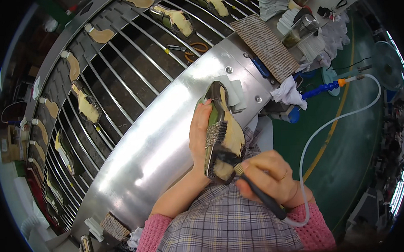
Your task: The person uses a brush to scrub the soles of high-heeled shoes. They pick up shoes from a metal rack, scrub the bottom surface with a brush, and place them back on the rack. The process is repeated for multiple shoes.
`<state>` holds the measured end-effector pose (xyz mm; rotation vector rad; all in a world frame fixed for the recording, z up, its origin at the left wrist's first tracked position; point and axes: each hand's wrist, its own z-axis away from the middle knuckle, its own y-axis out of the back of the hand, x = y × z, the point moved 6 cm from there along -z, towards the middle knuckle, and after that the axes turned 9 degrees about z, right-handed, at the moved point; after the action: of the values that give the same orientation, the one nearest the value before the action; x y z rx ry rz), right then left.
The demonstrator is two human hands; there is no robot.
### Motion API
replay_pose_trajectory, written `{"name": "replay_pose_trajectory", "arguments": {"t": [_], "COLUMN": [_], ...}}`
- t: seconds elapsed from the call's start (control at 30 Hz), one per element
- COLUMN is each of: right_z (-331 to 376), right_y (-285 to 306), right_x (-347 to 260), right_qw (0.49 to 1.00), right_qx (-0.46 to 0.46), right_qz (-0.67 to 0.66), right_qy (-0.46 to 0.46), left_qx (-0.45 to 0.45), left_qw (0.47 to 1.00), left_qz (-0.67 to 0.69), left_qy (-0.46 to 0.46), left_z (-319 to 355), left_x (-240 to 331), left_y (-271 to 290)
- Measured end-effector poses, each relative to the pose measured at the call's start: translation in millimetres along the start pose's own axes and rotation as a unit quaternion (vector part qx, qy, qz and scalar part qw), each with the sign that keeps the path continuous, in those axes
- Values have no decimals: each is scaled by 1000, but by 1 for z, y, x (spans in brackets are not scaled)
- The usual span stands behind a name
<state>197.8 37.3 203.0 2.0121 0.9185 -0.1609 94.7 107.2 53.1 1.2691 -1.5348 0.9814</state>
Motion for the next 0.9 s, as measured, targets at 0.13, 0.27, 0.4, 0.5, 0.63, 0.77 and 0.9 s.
{"name": "replay_pose_trajectory", "arguments": {"t": [0.13, 0.27, 0.4, 0.5, 0.63, 0.77, 0.9], "right_z": [1, 4, 1, 5, -3, -9, -10], "right_y": [0, 4, -1, 5, -7, 1, -12], "right_x": [-10, 10, -15, 19, -1, 11, 24], "right_qw": [999, 999, 996, 995, 989, 985, 985], "right_qx": [19, 4, -11, 25, -47, -24, -30], "right_qz": [-21, -22, -90, -71, -143, -168, -167], "right_qy": [17, -41, 23, -58, 12, -8, -6], "left_qx": [4, 8, 5, 29, 21, 9, 19], "left_qw": [1000, 1000, 1000, 999, 996, 968, 918], "left_qz": [7, 1, -12, 8, 73, 214, 347], "left_qy": [14, -8, -10, 10, 39, 134, 192], "left_z": [-3, -9, -12, -15, -18, -25, -29], "left_x": [5, 10, 3, 4, 2, 7, 4], "left_y": [-3, -1, -2, 4, 7, 0, 4]}}
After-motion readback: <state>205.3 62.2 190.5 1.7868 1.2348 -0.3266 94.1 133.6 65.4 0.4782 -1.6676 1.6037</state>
